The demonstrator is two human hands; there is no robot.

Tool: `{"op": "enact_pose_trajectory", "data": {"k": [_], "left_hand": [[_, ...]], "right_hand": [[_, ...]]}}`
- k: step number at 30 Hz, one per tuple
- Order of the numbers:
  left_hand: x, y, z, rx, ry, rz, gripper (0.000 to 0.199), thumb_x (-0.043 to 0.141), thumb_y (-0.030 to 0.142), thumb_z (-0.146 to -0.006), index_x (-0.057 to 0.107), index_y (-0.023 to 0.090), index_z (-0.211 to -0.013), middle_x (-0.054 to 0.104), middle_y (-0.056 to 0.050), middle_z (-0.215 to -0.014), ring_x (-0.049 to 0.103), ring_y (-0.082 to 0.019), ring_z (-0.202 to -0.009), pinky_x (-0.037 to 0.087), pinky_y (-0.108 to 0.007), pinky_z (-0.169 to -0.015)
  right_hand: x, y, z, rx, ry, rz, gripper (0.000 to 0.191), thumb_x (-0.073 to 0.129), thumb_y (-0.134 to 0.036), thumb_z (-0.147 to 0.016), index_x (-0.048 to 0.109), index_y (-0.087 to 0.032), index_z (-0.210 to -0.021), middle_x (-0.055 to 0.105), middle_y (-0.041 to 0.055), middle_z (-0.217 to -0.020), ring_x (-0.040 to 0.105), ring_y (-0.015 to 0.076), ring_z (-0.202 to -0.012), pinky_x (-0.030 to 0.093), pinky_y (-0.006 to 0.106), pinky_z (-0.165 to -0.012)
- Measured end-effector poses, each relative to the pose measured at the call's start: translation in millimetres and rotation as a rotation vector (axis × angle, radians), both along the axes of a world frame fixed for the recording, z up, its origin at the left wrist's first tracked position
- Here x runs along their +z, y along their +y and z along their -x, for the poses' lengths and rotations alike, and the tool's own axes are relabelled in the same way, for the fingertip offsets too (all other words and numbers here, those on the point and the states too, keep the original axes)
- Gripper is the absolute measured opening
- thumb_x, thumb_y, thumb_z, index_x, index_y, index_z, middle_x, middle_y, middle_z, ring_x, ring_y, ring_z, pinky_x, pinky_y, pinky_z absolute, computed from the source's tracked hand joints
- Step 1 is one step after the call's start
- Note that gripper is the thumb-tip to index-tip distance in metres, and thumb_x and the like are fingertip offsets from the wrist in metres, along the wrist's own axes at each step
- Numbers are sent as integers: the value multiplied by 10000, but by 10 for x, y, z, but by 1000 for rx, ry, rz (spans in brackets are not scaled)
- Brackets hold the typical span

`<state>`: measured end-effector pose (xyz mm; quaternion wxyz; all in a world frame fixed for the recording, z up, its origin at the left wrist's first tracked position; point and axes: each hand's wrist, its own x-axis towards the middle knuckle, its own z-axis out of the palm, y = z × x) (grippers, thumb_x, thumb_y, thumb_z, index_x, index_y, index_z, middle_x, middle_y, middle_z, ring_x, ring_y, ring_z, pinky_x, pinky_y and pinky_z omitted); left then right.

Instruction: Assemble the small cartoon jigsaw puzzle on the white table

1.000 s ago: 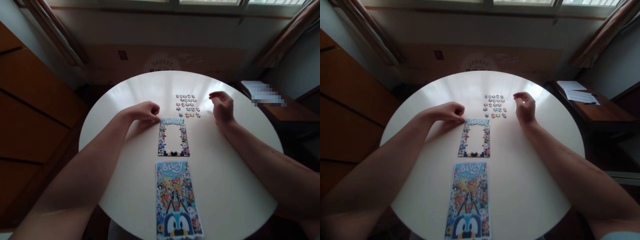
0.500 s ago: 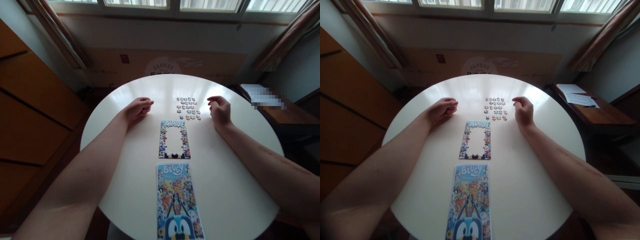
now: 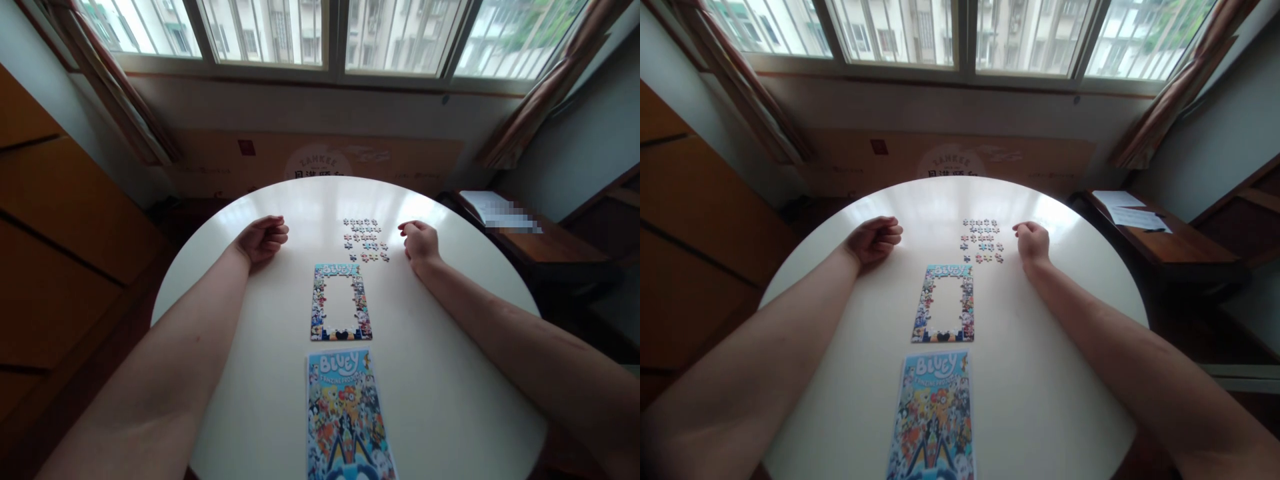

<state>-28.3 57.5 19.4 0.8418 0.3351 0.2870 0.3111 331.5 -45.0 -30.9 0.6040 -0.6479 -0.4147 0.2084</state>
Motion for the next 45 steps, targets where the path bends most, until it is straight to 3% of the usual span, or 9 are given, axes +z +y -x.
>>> {"op": "enact_pose_trajectory", "data": {"k": [8, 15, 23, 26, 29, 34, 38, 45], "left_hand": [[-28, 28, 70, -30, 26, -35, 369, 634, 119, -840, 324, 200, -655, 288, 71, -600, 280, -38, -414, 229, -83, -284], [-33, -22, 30, 2, 96, -177, 379, 725, 195, -814, 370, 191, -683, 313, 74, -618, 278, -41, -451, 265, -93, -320], [12, -65, -13, -57, 250, -322, 411, 749, 288, -803, 370, 195, -672, 281, 74, -622, 251, -57, -491, 288, -131, -376], [21, -90, -35, -57, 294, -360, 431, 771, 311, -783, 375, 194, -660, 286, 73, -615, 251, -60, -503, 299, -140, -388], [23, -110, -56, -47, 319, -376, 444, 790, 303, -757, 373, 195, -648, 287, 74, -608, 260, -62, -509, 302, -145, -391], [7, -105, -61, -31, 282, -385, 457, 802, 301, -741, 364, 199, -654, 272, 79, -615, 248, -60, -504, 294, -147, -387], [-45, -88, -53, -8, 250, -403, 450, 788, 306, -752, 360, 203, -660, 269, 81, -611, 245, -63, -501, 308, -153, -392], [-80, -109, -56, 23, 270, -430, 460, 785, 327, -745, 349, 214, -651, 259, 89, -577, 251, -68, -490, 341, -167, -407]], "right_hand": [[150, 147, 49, -13, 178, 167, 178, 576, -295, -612, 644, -172, -721, 566, 30, -650, 315, 59, -404, 165, 218, -351], [88, 57, 45, 60, 71, 90, 249, 532, -309, -653, 685, -168, -790, 624, 42, -732, 404, 84, -447, 234, 223, -374], [-6, 150, -171, 14, -210, -59, 306, 539, -321, -745, 757, -175, -902, 722, 63, -864, 621, 197, -774, 490, 321, -713], [-58, 193, -215, 4, -281, -82, 324, 524, -322, -782, 772, -174, -928, 736, 82, -976, 648, 222, -901, 511, 369, -849], [-96, 218, -223, 28, -384, -94, 333, 531, -331, -814, 789, -179, -960, 721, 102, -1072, 650, 243, -979, 524, 400, -878], [-108, 237, -204, 60, -606, -83, 268, 612, -346, -857, 813, -206, -968, 689, 120, -1182, 591, 286, -1177, 393, 502, -1122], [-46, 279, -166, 89, -762, -25, 220, 654, -315, -885, 819, -215, -992, 604, 140, -1364, 449, 328, -1380, 313, 541, -1182], [323, 537, -120, 271, -1012, 139, 131, 722, -238, -872, 823, -257, -954, 519, 107, -1490, 301, 378, -1491, 259, 649, -1172]]}}
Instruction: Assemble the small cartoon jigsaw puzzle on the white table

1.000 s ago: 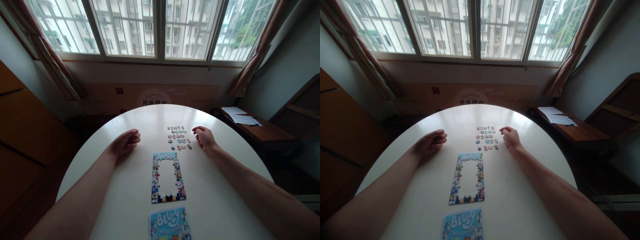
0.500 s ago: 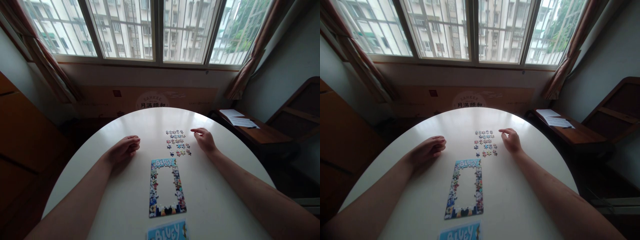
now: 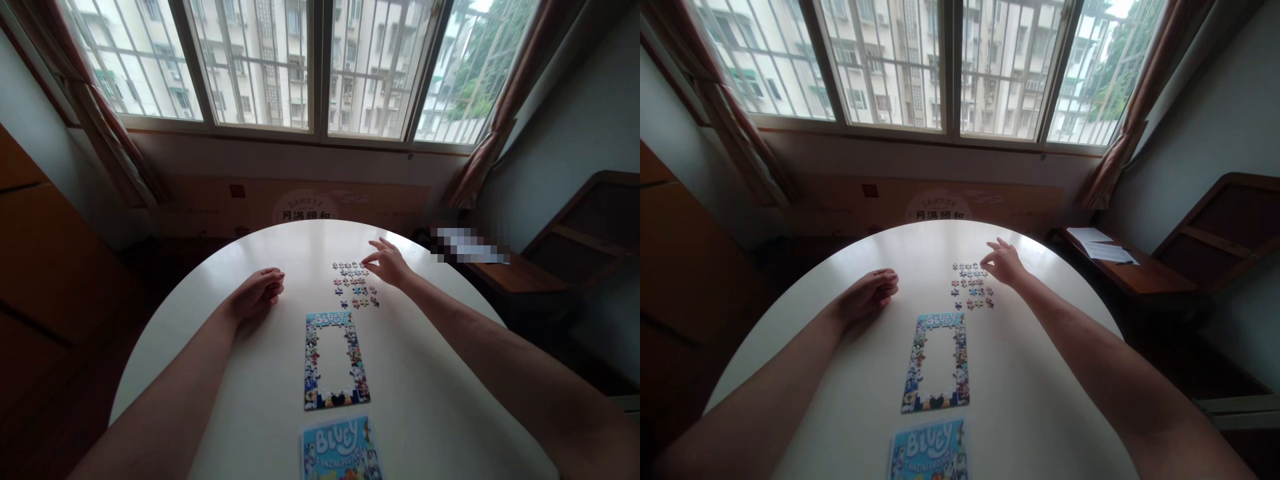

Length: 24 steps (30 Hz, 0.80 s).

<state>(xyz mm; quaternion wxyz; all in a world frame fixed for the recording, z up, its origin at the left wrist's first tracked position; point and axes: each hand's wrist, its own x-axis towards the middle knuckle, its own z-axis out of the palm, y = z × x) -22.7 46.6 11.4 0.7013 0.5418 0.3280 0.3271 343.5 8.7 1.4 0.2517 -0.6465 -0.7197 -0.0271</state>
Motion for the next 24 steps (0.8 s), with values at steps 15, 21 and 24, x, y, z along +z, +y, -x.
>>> {"op": "enact_pose_trajectory", "data": {"k": [15, 21, 24], "left_hand": [[25, -3, 17, -47, -53, 38, 486, 822, 276, -703, 343, 212, -652, 286, 89, -573, 270, -62, -497, 353, -165, -429], [15, 1, 23, -47, -67, 41, 465, 811, 233, -696, 349, 212, -658, 286, 88, -585, 279, -60, -494, 360, -166, -432], [5, 10, 26, -52, -71, 40, 457, 803, 226, -704, 349, 211, -658, 287, 89, -585, 282, -59, -492, 363, -164, -435]], "right_hand": [[241, 216, 28, 112, -271, 309, 119, 788, -315, -839, 816, -293, -953, 401, 60, -1587, 164, 365, -1543, 155, 680, -1188], [277, 255, 57, 122, -314, 354, 156, 777, -348, -852, 816, -289, -991, 403, 81, -1584, 195, 377, -1534, 244, 639, -1178], [290, 262, 83, 129, -343, 361, 155, 786, -359, -842, 817, -307, -985, 409, 68, -1582, 208, 382, -1529, 251, 647, -1170]]}}
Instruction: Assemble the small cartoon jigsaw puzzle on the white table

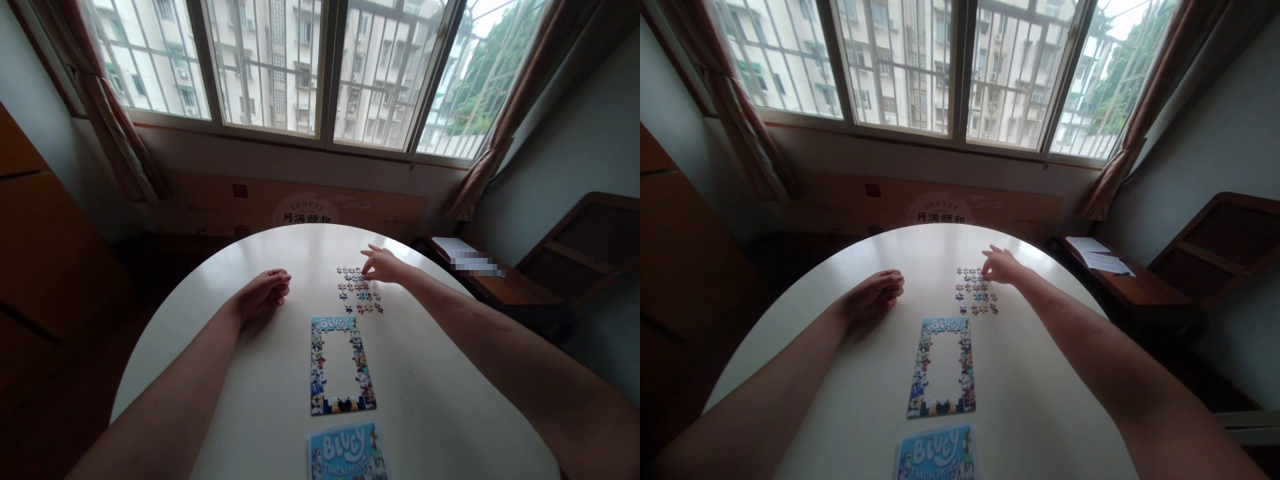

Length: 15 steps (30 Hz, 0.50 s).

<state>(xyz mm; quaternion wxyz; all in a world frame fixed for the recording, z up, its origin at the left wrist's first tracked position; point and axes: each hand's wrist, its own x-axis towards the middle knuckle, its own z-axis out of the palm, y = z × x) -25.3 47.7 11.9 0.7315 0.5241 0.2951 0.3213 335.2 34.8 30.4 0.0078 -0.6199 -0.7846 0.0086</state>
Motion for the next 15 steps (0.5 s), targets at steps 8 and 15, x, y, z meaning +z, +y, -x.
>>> {"op": "enact_pose_trajectory", "data": {"k": [8, 15], "left_hand": [[7, -24, -55, 5, -4, -7, 455, 819, 231, -689, 367, 204, -637, 304, 85, -575, 290, -55, -479, 354, -165, -420], [-36, 19, -75, -26, -20, -1, 449, 792, 237, -733, 356, 209, -632, 278, 86, -569, 280, -60, -474, 365, -172, -426]], "right_hand": [[-13, -4, -45, 19, -28, 21, 159, 795, -320, -830, 817, -297, -986, 444, 40, -1561, 272, 367, -1509, 282, 571, -1193], [-105, 21, -161, 19, -1, 5, 177, 785, -344, -850, 814, -275, -1011, 475, 42, -1538, 273, 346, -1510, 295, 516, -1208]]}}
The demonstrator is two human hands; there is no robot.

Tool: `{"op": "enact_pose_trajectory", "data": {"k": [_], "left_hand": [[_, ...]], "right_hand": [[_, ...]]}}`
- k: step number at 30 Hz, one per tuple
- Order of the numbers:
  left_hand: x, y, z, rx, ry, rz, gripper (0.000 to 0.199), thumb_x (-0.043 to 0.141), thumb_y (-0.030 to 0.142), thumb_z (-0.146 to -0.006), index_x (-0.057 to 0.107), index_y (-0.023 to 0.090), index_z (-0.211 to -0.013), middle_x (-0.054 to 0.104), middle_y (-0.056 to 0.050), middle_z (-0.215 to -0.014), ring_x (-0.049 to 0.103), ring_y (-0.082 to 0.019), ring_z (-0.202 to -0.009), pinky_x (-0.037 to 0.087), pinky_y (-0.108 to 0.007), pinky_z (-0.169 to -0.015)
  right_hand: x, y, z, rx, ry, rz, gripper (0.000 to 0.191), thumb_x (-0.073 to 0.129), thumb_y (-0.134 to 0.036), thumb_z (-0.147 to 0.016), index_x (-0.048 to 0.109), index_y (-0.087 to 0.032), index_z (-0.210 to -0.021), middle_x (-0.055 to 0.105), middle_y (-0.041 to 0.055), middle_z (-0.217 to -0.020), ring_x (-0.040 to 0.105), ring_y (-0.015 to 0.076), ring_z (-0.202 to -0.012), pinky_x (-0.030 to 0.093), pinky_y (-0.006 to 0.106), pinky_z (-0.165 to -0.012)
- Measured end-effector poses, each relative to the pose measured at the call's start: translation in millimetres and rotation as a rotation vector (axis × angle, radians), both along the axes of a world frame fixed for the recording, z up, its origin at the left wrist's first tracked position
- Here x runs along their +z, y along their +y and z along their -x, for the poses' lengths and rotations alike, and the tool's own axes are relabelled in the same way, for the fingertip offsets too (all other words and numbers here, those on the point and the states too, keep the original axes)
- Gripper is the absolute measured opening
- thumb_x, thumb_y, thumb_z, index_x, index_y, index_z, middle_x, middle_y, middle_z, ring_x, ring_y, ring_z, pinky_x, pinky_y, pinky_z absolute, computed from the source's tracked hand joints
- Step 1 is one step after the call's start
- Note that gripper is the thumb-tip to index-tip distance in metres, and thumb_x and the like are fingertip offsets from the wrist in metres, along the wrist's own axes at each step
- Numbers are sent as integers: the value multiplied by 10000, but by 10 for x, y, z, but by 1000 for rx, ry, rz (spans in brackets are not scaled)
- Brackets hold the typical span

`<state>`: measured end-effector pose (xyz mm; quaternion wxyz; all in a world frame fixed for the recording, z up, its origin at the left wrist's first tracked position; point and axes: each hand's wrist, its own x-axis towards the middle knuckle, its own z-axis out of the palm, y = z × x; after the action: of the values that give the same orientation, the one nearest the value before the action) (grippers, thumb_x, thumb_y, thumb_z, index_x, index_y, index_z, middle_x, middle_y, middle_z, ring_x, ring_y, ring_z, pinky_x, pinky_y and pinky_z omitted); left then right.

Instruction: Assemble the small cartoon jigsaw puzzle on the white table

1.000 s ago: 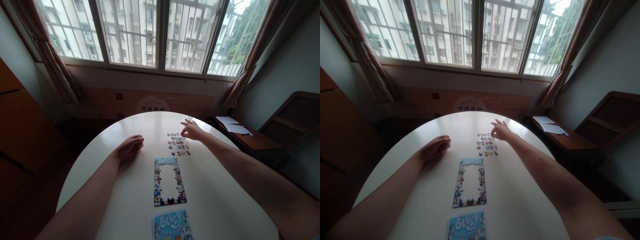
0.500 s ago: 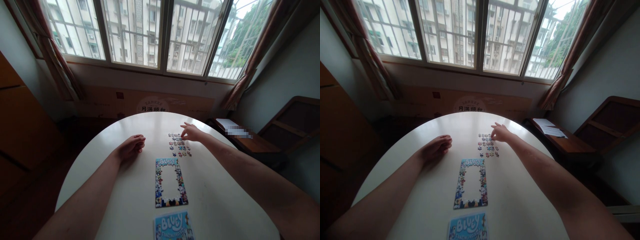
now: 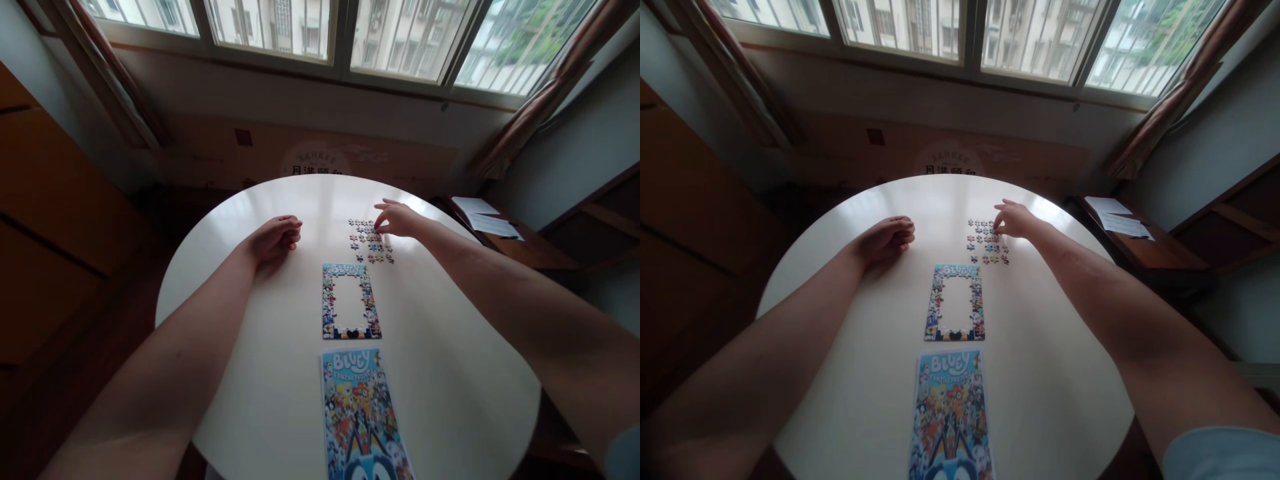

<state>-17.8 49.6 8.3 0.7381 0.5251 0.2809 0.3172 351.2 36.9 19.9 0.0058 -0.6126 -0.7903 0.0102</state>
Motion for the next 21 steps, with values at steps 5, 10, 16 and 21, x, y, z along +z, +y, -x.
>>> {"op": "enact_pose_trajectory", "data": {"k": [5, 10, 16, 21], "left_hand": [[2, -9, -1, 10, -11, -12, 436, 802, 224, -715, 374, 207, -638, 281, 87, -567, 277, -60, -476, 367, -172, -428], [32, -41, -13, 12, -7, -6, 456, 804, 222, -717, 357, 206, -627, 285, 83, -561, 287, -60, -479, 364, -175, -436], [51, -54, -26, 25, 16, -8, 450, 818, 221, -693, 373, 205, -629, 283, 78, -565, 301, -62, -481, 361, -179, -435], [55, -69, -47, 21, 91, -66, 485, 842, 271, -670, 364, 210, -612, 281, 77, -556, 281, -62, -480, 347, -194, -436]], "right_hand": [[23, -72, 25, -57, 46, -41, 208, 758, -364, -871, 807, -258, -1043, 440, 66, -1560, 240, 381, -1517, 277, 586, -1203], [257, -410, 224, 18, 235, -163, 208, 718, -372, -900, 804, -234, -1030, 386, 14, -1594, 175, 374, -1538, 182, 595, -1241], [398, -1106, 632, 97, 262, -173, 164, 706, -350, -904, 805, -286, -1019, 411, -67, -1570, 187, 378, -1535, 194, 621, -1237], [195, -1448, 877, 210, 370, -128, 125, 731, -313, -884, 795, -311, -991, 447, -47, -1549, 265, 290, -1525, 305, 539, -1225]]}}
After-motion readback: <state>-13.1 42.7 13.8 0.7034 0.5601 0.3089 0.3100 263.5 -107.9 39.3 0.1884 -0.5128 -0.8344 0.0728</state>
